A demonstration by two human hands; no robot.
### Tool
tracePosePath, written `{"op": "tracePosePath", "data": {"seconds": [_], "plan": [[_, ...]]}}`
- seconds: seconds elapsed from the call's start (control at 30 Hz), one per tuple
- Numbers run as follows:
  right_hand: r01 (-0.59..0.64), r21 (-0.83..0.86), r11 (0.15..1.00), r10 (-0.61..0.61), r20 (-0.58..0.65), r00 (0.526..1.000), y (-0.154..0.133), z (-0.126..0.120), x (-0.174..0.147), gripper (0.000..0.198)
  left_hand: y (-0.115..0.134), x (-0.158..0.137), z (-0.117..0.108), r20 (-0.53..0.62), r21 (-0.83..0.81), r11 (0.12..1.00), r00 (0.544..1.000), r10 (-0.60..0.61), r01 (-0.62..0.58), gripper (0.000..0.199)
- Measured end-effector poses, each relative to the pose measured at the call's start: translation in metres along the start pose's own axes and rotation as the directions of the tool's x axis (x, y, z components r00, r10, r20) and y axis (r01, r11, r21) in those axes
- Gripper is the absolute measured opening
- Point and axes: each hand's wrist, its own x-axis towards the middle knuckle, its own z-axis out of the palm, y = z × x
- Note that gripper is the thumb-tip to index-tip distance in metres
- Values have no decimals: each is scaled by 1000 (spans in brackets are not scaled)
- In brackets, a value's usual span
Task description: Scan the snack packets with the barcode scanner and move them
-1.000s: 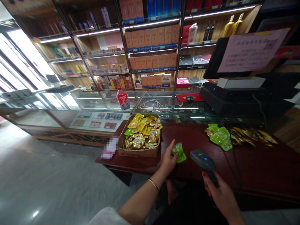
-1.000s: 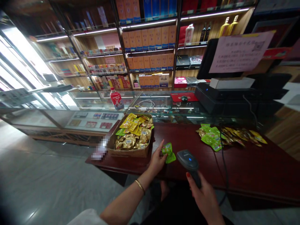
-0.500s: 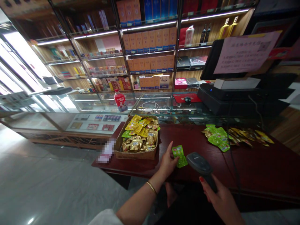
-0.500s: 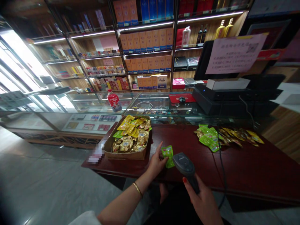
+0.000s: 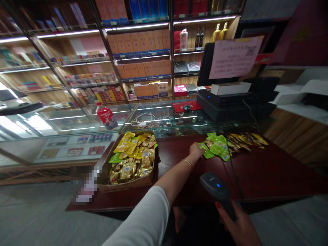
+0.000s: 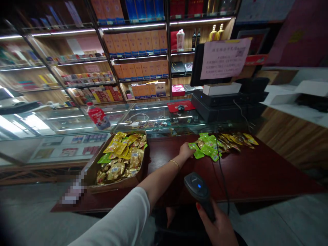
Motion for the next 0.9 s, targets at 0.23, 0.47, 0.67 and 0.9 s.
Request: {"op": "tracePosePath", "data": {"seconds": [0.23, 0.47, 0.67, 0.9], "plan": [[-4, -30, 1000, 3, -33, 999, -6, -2, -2, 44, 27, 16, -3, 16, 101, 994, 999, 43, -44, 56], [-18, 56, 998, 19, -13, 1000, -9, 12, -12, 46, -22, -88, -118, -62, 171, 936, 945, 320, -306, 44], [-33, 126, 991, 31, 16, 999, -30, 33, -26, 43, -73, -150, -230, -402, 623, 779, 828, 390, -65, 38], [102, 92, 991, -107, 53, 993, -41, 36, -35, 42, -108, -156, -234, -450, 680, 701, 878, 164, 217, 64]]}}
